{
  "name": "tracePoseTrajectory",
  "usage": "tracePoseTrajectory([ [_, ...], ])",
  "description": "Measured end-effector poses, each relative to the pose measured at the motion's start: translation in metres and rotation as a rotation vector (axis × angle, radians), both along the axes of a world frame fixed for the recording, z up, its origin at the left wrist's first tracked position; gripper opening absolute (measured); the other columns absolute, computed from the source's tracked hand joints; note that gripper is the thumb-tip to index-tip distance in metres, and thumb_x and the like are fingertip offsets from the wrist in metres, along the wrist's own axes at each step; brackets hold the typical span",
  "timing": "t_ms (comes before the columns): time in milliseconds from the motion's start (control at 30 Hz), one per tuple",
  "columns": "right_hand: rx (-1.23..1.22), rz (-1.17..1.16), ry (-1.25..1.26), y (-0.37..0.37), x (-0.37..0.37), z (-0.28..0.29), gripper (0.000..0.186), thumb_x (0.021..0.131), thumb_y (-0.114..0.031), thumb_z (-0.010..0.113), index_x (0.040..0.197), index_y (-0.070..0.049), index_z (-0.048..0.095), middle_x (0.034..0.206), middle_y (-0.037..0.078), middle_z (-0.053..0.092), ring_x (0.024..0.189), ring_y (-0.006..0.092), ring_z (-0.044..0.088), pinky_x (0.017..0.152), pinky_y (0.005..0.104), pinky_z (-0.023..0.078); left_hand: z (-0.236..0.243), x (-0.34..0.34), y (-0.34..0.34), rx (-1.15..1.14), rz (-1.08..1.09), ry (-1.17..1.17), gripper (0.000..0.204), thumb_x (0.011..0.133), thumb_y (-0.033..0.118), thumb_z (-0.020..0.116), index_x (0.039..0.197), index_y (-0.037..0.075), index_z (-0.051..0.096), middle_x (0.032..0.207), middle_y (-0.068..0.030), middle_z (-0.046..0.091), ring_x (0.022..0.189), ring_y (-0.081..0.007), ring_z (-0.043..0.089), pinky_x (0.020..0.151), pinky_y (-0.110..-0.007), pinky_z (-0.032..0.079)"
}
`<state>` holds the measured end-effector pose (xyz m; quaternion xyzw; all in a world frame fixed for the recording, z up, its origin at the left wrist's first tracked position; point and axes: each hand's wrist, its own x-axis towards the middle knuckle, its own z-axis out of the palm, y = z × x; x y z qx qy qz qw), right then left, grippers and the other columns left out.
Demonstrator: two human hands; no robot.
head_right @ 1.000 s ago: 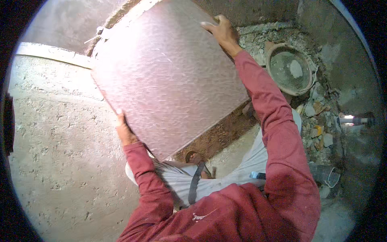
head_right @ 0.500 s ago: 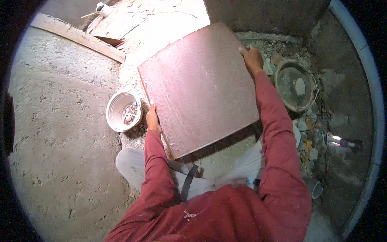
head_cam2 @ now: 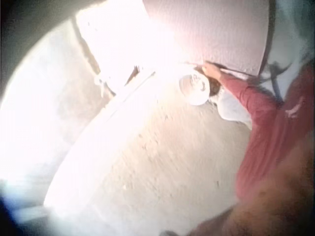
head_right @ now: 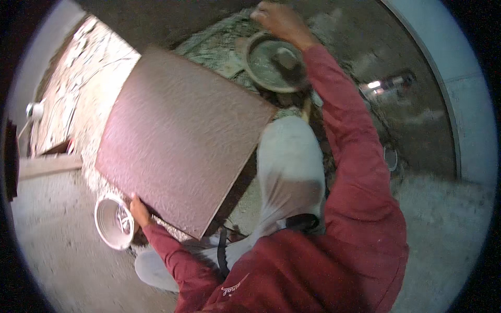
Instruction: The person applies mortar to the back of a large ceramic tile using a trowel, spreads the mortar evenly across the surface, and then lifts and presses the tile onto the ceiling, tapping it into place with a rubber mallet.
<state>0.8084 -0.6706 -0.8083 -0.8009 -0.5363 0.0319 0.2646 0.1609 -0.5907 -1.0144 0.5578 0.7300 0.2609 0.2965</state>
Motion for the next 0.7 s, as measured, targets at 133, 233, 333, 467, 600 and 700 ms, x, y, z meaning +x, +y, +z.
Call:
tracePoseTrajectory([
  [133,0.054,-0.431,-0.114,-0.180,0.055,-0.031,0.037,0.101,-0.038,0.055,0.103,-0.002,0.065,0.083,0.017,0.062,0.078,0.0265,0.065,0.071,0.0438,0.048,-0.025,-0.004,0.006,-0.035,-0.060,-0.190,0.056,0.101,0.045,0.055,0.095,-0.010,0.064,0.085,-0.0108,0.063,0.080,-0.0212,0.051,0.077,-0.036,0.045],
  [233,-0.063,-0.612,-0.026,-0.276,0.024,-0.121,0.040,0.101,-0.036,0.055,0.105,0.002,0.064,0.080,0.008,0.064,0.075,0.0205,0.063,0.068,0.0361,0.050,-0.010,0.017,0.011,-0.071,0.061,-0.294,0.048,0.101,0.041,0.056,0.103,-0.007,0.064,0.098,-0.0099,0.062,0.091,-0.0202,0.052,0.089,-0.033,0.043],
  [333,-0.131,-0.514,0.895,-0.277,-0.045,-0.166,0.037,0.106,-0.037,0.047,0.104,-0.003,0.062,0.085,0.003,0.061,0.076,0.0096,0.058,0.062,0.0266,0.046,0.003,0.023,0.020,0.024,0.090,-0.355,0.039,0.097,0.035,0.060,0.103,-0.004,0.064,0.106,-0.0093,0.060,0.097,-0.0198,0.052,0.093,-0.034,0.041],
  [467,-0.020,-0.216,1.170,-0.196,-0.079,-0.180,0.045,0.105,-0.043,0.048,0.109,-0.001,0.062,0.088,0.003,0.062,0.073,0.0095,0.058,0.059,0.0266,0.047,0.012,0.036,0.023,-0.075,0.202,-0.463,0.040,0.090,0.030,0.066,0.114,-0.002,0.060,0.109,-0.0098,0.059,0.104,-0.0214,0.052,0.098,-0.036,0.038],
  [600,-0.180,-0.112,1.071,-0.133,-0.071,-0.151,0.068,0.100,-0.053,0.050,0.132,0.006,0.054,0.103,0.010,0.064,0.067,0.0139,0.058,0.061,0.0304,0.049,0.004,0.030,0.020,-0.033,0.292,-0.565,0.031,0.092,0.027,0.066,0.106,-0.001,0.063,0.105,-0.0084,0.061,0.102,-0.0207,0.054,0.097,-0.036,0.041],
  [700,-0.201,-0.075,0.989,-0.123,-0.074,-0.141,0.076,0.099,-0.059,0.050,0.133,0.010,0.051,0.100,0.012,0.063,0.064,0.0129,0.052,0.061,0.0313,0.048,0.013,0.051,0.013,-0.028,0.271,-0.766,0.023,0.093,0.021,0.065,0.103,0.001,0.064,0.101,-0.0073,0.063,0.096,-0.0194,0.057,0.092,-0.034,0.045],
])
